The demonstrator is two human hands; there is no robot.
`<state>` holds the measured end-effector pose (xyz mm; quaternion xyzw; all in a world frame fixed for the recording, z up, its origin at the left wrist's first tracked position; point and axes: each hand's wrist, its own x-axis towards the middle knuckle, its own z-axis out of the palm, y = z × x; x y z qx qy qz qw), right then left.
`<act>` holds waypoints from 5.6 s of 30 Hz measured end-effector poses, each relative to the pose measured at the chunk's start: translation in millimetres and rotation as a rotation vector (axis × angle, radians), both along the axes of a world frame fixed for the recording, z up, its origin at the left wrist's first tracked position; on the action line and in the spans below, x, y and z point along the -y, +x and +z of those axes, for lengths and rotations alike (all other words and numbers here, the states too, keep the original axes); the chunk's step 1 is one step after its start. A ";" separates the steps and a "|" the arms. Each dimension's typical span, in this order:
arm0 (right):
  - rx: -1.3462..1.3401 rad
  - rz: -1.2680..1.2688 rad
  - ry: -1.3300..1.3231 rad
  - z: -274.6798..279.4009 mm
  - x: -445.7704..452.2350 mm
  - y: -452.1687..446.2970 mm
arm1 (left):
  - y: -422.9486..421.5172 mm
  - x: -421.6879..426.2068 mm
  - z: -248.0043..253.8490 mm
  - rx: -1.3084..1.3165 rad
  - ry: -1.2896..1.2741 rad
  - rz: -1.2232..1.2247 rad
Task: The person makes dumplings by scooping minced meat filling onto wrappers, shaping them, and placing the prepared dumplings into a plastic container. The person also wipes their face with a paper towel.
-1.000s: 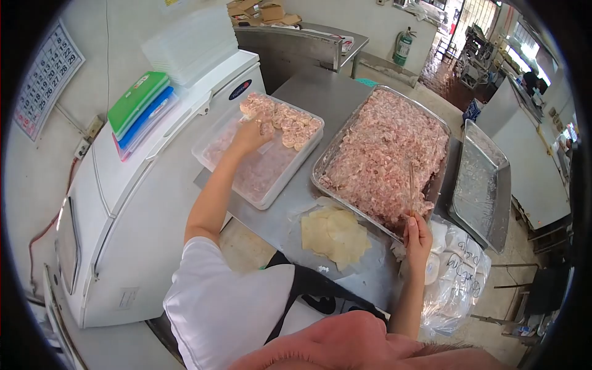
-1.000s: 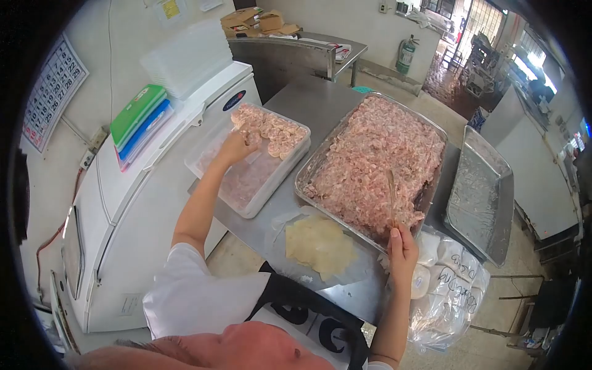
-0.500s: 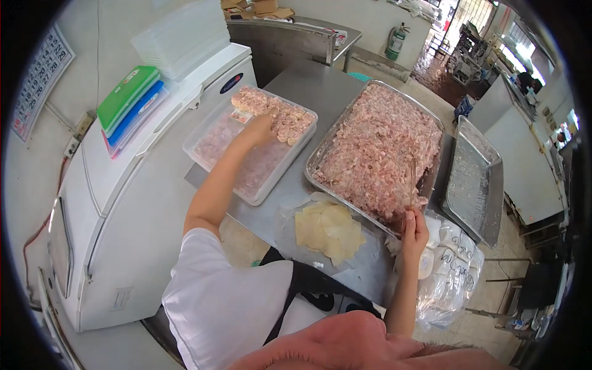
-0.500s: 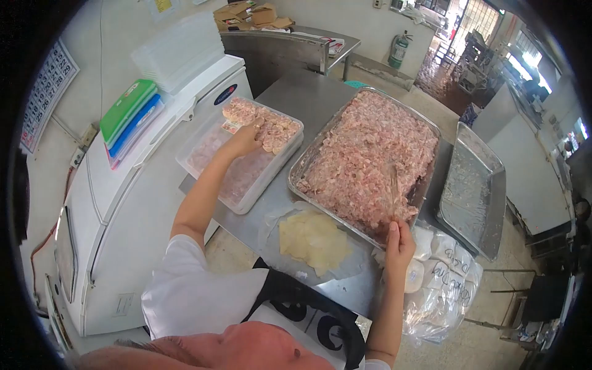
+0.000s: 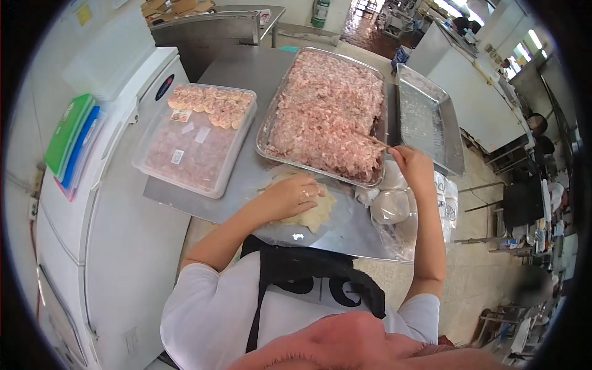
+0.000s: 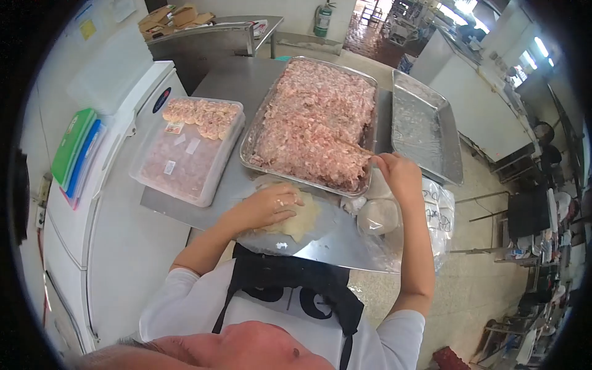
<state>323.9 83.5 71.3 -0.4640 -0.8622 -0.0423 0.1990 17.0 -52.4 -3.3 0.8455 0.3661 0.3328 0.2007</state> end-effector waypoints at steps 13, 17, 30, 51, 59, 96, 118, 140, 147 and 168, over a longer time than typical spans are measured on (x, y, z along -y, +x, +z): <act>0.631 0.125 0.147 44.3 57.4 -3.1 | 27.5 -19.4 -47.4 -0.217 0.029 0.071; 0.388 0.197 0.216 29.3 42.0 -17.8 | 14.9 -21.6 -20.4 0.068 -0.259 0.100; 0.491 0.182 0.049 -16.6 45.4 -36.8 | -14.9 -20.5 -38.5 0.516 -0.587 0.037; -0.640 0.155 -0.301 -41.1 37.3 -76.1 | 47.5 -89.0 45.8 2.061 -0.869 -0.087; 0.209 0.151 -0.141 10.2 31.1 -36.0 | -18.8 -88.0 36.7 2.102 -0.628 0.100; 0.155 0.107 -0.029 48.2 81.9 -80.5 | 10.8 -88.6 48.4 1.996 -0.821 0.148; -0.283 0.357 -0.620 7.5 59.4 -66.0 | -40.4 -77.0 63.2 0.333 -0.265 -0.228; -0.470 0.201 -0.449 27.5 61.9 -29.8 | -27.1 -66.7 70.2 0.260 -0.133 0.170; -0.087 0.173 -0.220 48.7 62.2 -48.2 | -24.0 -68.2 67.6 0.159 -0.241 0.237; -1.143 0.197 -0.954 -75.1 28.3 -60.2 | -156.7 -57.8 66.8 0.204 -0.358 0.687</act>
